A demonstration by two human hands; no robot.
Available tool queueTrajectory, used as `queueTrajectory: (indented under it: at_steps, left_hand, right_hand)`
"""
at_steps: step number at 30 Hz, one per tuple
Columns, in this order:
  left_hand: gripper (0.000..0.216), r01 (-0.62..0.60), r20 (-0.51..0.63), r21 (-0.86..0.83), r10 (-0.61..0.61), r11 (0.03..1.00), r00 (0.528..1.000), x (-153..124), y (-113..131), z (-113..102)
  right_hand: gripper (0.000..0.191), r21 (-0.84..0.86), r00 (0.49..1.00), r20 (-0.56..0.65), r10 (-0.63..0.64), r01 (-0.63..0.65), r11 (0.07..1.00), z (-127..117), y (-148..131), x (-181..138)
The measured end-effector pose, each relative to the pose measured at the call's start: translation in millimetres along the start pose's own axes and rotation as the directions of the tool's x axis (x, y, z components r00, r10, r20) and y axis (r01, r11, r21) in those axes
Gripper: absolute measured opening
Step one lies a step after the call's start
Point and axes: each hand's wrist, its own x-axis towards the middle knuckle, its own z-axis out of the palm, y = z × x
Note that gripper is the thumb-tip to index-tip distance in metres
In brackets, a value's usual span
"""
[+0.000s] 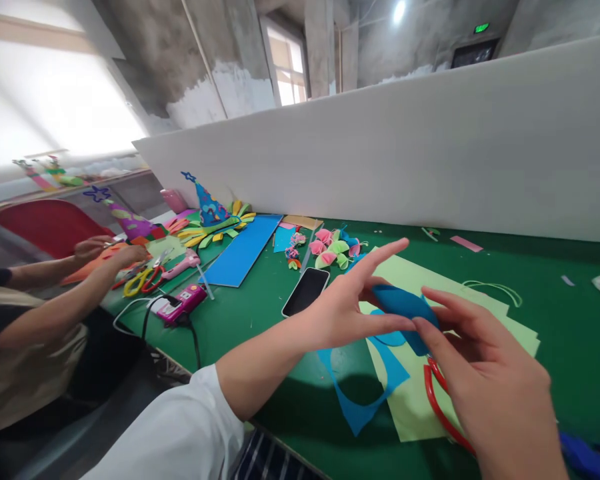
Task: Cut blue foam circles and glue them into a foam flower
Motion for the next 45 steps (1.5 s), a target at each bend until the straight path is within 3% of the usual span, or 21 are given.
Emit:
queueTrajectory:
  at_steps: [4,10,16,22,29,38,45]
  left_hand:
    - [0.082,0.013,-0.036,-0.036,-0.014,0.999,0.999,0,-1,0]
    - [0.094,0.040,-0.004,-0.123,-0.041,0.992,0.999,3,-6,4]
    - [0.089,0.033,0.032,0.023,-0.034,0.999,0.999,3,-4,0]
    - [0.085,0.026,0.073,0.213,-0.043,0.977,0.996,0,-1,-3]
    - [0.085,0.025,0.088,0.131,-0.036,0.991,0.995,1,-3,-3]
    - [0.077,0.030,0.091,0.250,-0.054,0.968,0.994,2,1,-7]
    - [0.074,0.013,0.122,0.303,-0.052,0.953,0.991,2,-1,-8]
  right_hand:
    - [0.041,0.015,0.997,0.037,0.068,-0.069,0.998,0,-7,-3]
    - [0.040,0.073,0.999,-0.018,0.043,-0.042,0.996,1,0,-4]
    - [0.036,0.046,0.989,0.028,0.145,-0.146,0.988,0,-11,-2]
    - [0.032,-0.053,0.965,0.066,0.255,-0.251,0.966,-7,1,6]
    - [0.030,0.032,0.957,0.050,0.285,-0.287,0.957,-5,7,6]
    - [0.033,0.007,0.934,0.165,0.317,-0.323,0.947,-5,3,12]
    - [0.033,0.003,0.925,0.120,0.361,-0.364,0.932,-3,1,13]
